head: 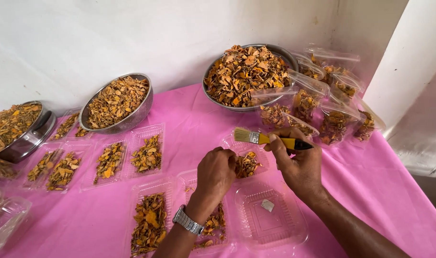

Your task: The person uses a small brush to sweep dried orange and brown leaves from a large metal bowl into clear plastic containers. They carefully arrange the leaves within the containers on a pink tablecloth.

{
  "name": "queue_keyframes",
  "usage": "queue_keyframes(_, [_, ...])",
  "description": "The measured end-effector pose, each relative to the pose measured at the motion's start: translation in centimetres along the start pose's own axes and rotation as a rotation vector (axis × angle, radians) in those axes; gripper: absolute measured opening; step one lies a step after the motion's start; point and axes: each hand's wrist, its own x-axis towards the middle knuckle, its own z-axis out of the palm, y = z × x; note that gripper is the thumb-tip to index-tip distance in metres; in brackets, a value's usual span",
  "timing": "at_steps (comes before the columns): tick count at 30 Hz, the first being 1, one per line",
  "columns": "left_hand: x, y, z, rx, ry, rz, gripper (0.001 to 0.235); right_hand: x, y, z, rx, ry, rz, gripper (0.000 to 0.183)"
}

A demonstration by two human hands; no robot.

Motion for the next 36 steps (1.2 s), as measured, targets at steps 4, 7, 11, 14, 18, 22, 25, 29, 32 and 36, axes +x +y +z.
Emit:
queue_keyframes(4, [-2.3, -0.8, -2.6, -0.104, 0.073, 0.04, 0.013, -0.4, -0.4, 0.1, -0.006, -0.001, -0.01, 0.009])
queue_keyframes(7, [-7.1, -2.2, -5.0, -0.161, 0.114, 0.073, 0.007, -0.3, -1.8, 0.0, -0.093, -0.096, 0.118, 0.019])
queue_keyframes(11, [-13.3, -6.5, -3.1, 0.028, 0.071, 0.096, 0.03, -0.7, -1.8, 0.4, -0.098, -0.103, 0.108, 0.022])
queue_keyframes(14, [-15.6, -8.0, -1.7, 0.13, 0.057, 0.187, 0.046, -1.3, -2.2, 1.2, -0.131, -0.148, 0.096, 0.024])
queue_keyframes(18, [-15.4, -7.3, -1.5, 0.234, -0.049, 0.163, 0.053, -1.5, -1.8, 1.1, -0.215, -0.162, 0.083, 0.024])
queue_keyframes(22, [-14.4, -7.6, -0.8, 0.194, -0.121, 0.137, 0.033, -1.5, -1.7, 1.1, -0.222, -0.147, 0.098, 0.022])
queue_keyframes(25, [-14.0, -7.6, -1.0, 0.198, 0.018, 0.178, 0.005, -1.6, -1.4, 1.0, -0.247, -0.157, 0.106, 0.022])
queue_keyframes(29, [-13.5, -7.4, -2.4, 0.094, 0.112, 0.082, 0.005, -1.7, -1.1, 0.9, -0.252, -0.156, 0.081, 0.019])
queue_keyframes(32, [-13.2, -6.5, -3.7, -0.006, 0.166, 0.046, 0.005, -1.8, -1.2, 0.9, -0.226, -0.167, 0.071, 0.018])
queue_keyframes(36, [-13.1, -6.1, -4.2, -0.08, 0.173, 0.016, 0.013, -2.0, -1.3, 1.0, -0.192, -0.184, 0.088, 0.019])
